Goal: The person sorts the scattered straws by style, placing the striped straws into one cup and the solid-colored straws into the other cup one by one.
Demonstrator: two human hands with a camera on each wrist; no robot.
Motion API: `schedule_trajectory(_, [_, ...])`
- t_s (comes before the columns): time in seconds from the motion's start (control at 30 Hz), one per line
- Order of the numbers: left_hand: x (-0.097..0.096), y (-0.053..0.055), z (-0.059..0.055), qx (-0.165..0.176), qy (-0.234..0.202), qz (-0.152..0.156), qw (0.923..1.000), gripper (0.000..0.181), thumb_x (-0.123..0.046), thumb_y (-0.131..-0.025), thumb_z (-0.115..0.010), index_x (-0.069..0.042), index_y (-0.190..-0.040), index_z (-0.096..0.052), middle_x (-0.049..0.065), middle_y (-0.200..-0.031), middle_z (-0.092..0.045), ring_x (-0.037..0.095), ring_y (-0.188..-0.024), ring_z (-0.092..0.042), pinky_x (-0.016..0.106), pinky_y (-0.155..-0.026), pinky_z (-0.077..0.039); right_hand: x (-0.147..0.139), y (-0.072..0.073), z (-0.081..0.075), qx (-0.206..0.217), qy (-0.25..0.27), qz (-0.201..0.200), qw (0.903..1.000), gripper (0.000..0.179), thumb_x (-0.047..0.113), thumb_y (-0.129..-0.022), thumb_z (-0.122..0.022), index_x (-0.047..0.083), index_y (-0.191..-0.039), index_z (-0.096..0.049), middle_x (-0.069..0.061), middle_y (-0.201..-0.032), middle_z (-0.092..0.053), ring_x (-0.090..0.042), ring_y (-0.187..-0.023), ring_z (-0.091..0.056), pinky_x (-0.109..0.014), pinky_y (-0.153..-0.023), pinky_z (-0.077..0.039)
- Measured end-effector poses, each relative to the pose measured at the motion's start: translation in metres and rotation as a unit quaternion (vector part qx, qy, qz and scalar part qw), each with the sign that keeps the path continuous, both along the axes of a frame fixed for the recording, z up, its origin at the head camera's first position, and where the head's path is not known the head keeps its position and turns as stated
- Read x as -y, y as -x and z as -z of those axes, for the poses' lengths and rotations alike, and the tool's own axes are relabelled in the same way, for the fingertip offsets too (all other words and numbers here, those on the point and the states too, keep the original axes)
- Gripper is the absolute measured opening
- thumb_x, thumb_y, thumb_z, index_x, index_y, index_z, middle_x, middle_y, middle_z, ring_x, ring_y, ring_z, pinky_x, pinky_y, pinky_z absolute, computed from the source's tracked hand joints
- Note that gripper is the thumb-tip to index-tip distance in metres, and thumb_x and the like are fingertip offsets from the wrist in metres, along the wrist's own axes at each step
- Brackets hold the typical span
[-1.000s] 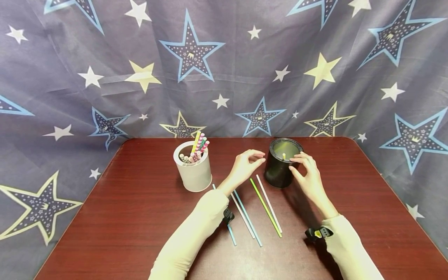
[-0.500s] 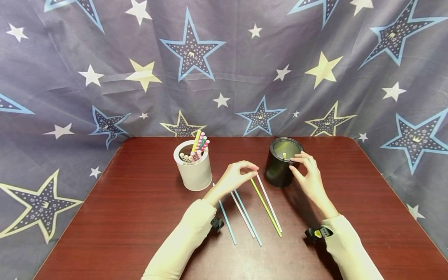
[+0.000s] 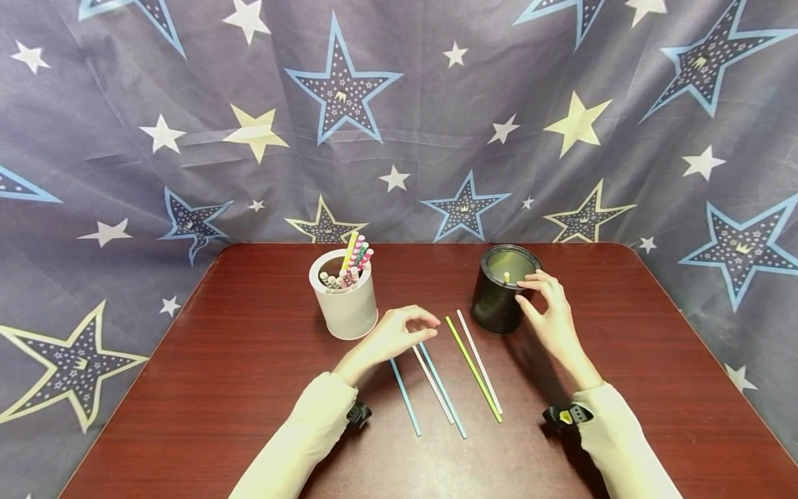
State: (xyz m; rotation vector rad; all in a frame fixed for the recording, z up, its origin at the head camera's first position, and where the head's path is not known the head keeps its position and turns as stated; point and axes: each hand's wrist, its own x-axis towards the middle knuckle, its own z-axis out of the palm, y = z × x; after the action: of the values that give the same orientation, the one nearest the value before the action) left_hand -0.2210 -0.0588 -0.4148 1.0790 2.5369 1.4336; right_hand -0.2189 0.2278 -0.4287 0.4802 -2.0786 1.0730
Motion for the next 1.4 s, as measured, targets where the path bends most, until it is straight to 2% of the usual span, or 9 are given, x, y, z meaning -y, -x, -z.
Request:
schedule_trajectory(0.17, [0.012,-0.007,0.003,-0.019,0.034,0.019,0.9991,0.018,-0.015,-0.080,-0.064,-0.007,-0.096,-0.065,0.003,-0.088,-0.064,0.009,-0.079,-0.057,0.030,-0.069,-0.048,0.000,0.000,0.000,0.000,0.001,0.000,1.0000,0.028,-0.011,-0.069,-0.067,-0.002,-0.095,-0.063,-0.019,-0.103,-0.055,-0.036,-0.113,-0.042,-0.032,-0.098,-0.028])
schedule_trajectory(0.4, [0.026,-0.015,0.006,-0.006,0.062,0.036,0.9974,0.020,-0.010,-0.079,-0.064,-0.003,-0.097,-0.063,0.009,-0.092,-0.062,0.025,-0.086,-0.058,0.034,-0.075,-0.049,0.000,0.001,0.001,-0.001,0.001,0.000,1.0000,0.028,-0.011,-0.069,-0.067,-0.002,-0.095,-0.063,-0.019,-0.104,-0.055,-0.036,-0.113,-0.042,-0.033,-0.098,-0.028])
schedule_trajectory(0.5, [0.031,-0.016,0.008,-0.037,0.099,0.029,0.9940,0.021,-0.014,-0.078,-0.066,-0.006,-0.097,-0.064,0.005,-0.093,-0.063,0.020,-0.089,-0.058,0.031,-0.078,-0.046,0.000,0.000,0.000,0.000,0.002,0.001,1.0000,0.028,-0.012,-0.068,-0.067,-0.002,-0.095,-0.062,-0.019,-0.103,-0.055,-0.036,-0.113,-0.042,-0.032,-0.099,-0.028])
schedule_trajectory(0.63, [0.036,-0.018,0.010,-0.090,0.149,0.023,0.9845,0.021,-0.020,-0.077,-0.067,-0.012,-0.096,-0.066,-0.002,-0.094,-0.064,0.012,-0.091,-0.057,0.027,-0.080,-0.042,0.000,0.000,0.000,0.001,0.002,0.002,1.0000,0.028,-0.011,-0.069,-0.067,-0.002,-0.095,-0.063,-0.019,-0.103,-0.055,-0.035,-0.113,-0.042,-0.030,-0.099,-0.027])
schedule_trajectory(0.7, [0.038,-0.018,0.013,-0.100,0.153,0.036,0.9824,0.021,-0.019,-0.076,-0.068,-0.011,-0.095,-0.066,-0.001,-0.092,-0.064,0.013,-0.089,-0.057,0.027,-0.078,-0.043,0.000,0.000,0.000,0.000,0.003,0.001,1.0000,0.028,-0.011,-0.069,-0.067,-0.002,-0.095,-0.063,-0.019,-0.103,-0.055,-0.035,-0.113,-0.042,-0.030,-0.099,-0.027])
schedule_trajectory(0.87, [0.043,-0.019,0.018,-0.081,0.166,0.065,0.9807,0.021,-0.016,-0.075,-0.069,-0.009,-0.095,-0.066,0.003,-0.090,-0.062,0.019,-0.085,-0.057,0.027,-0.075,-0.043,0.000,0.000,-0.001,-0.003,0.002,-0.002,1.0000,0.028,-0.012,-0.069,-0.067,-0.002,-0.095,-0.063,-0.019,-0.103,-0.055,-0.037,-0.112,-0.042,-0.030,-0.099,-0.027])
schedule_trajectory(0.97, [0.046,-0.020,0.021,-0.074,0.181,0.072,0.9781,0.021,-0.014,-0.074,-0.069,-0.010,-0.094,-0.066,0.001,-0.090,-0.061,0.018,-0.087,-0.056,0.027,-0.077,-0.042,0.000,0.000,-0.001,-0.002,0.000,0.001,1.0000,0.028,-0.012,-0.068,-0.067,-0.002,-0.095,-0.063,-0.019,-0.103,-0.055,-0.037,-0.112,-0.042,-0.031,-0.099,-0.028])
schedule_trajectory(1.23, [0.050,-0.020,0.027,-0.087,0.215,0.088,0.9687,0.021,-0.011,-0.070,-0.068,-0.011,-0.091,-0.066,-0.003,-0.089,-0.060,0.016,-0.087,-0.053,0.023,-0.077,-0.040,0.000,0.000,0.000,-0.003,-0.002,0.002,1.0000,0.029,-0.012,-0.068,-0.067,-0.003,-0.095,-0.062,-0.020,-0.103,-0.055,-0.036,-0.112,-0.042,-0.032,-0.099,-0.028])
schedule_trajectory(1.4, [0.049,-0.021,0.026,-0.069,0.221,0.093,0.9683,0.022,-0.013,-0.069,-0.071,-0.011,-0.090,-0.066,-0.003,-0.089,-0.059,0.017,-0.087,-0.052,0.023,-0.076,-0.039,0.000,-0.001,-0.001,-0.003,-0.002,0.001,1.0000,0.028,-0.012,-0.068,-0.067,-0.003,-0.094,-0.062,-0.020,-0.103,-0.055,-0.036,-0.112,-0.042,-0.031,-0.099,-0.028])
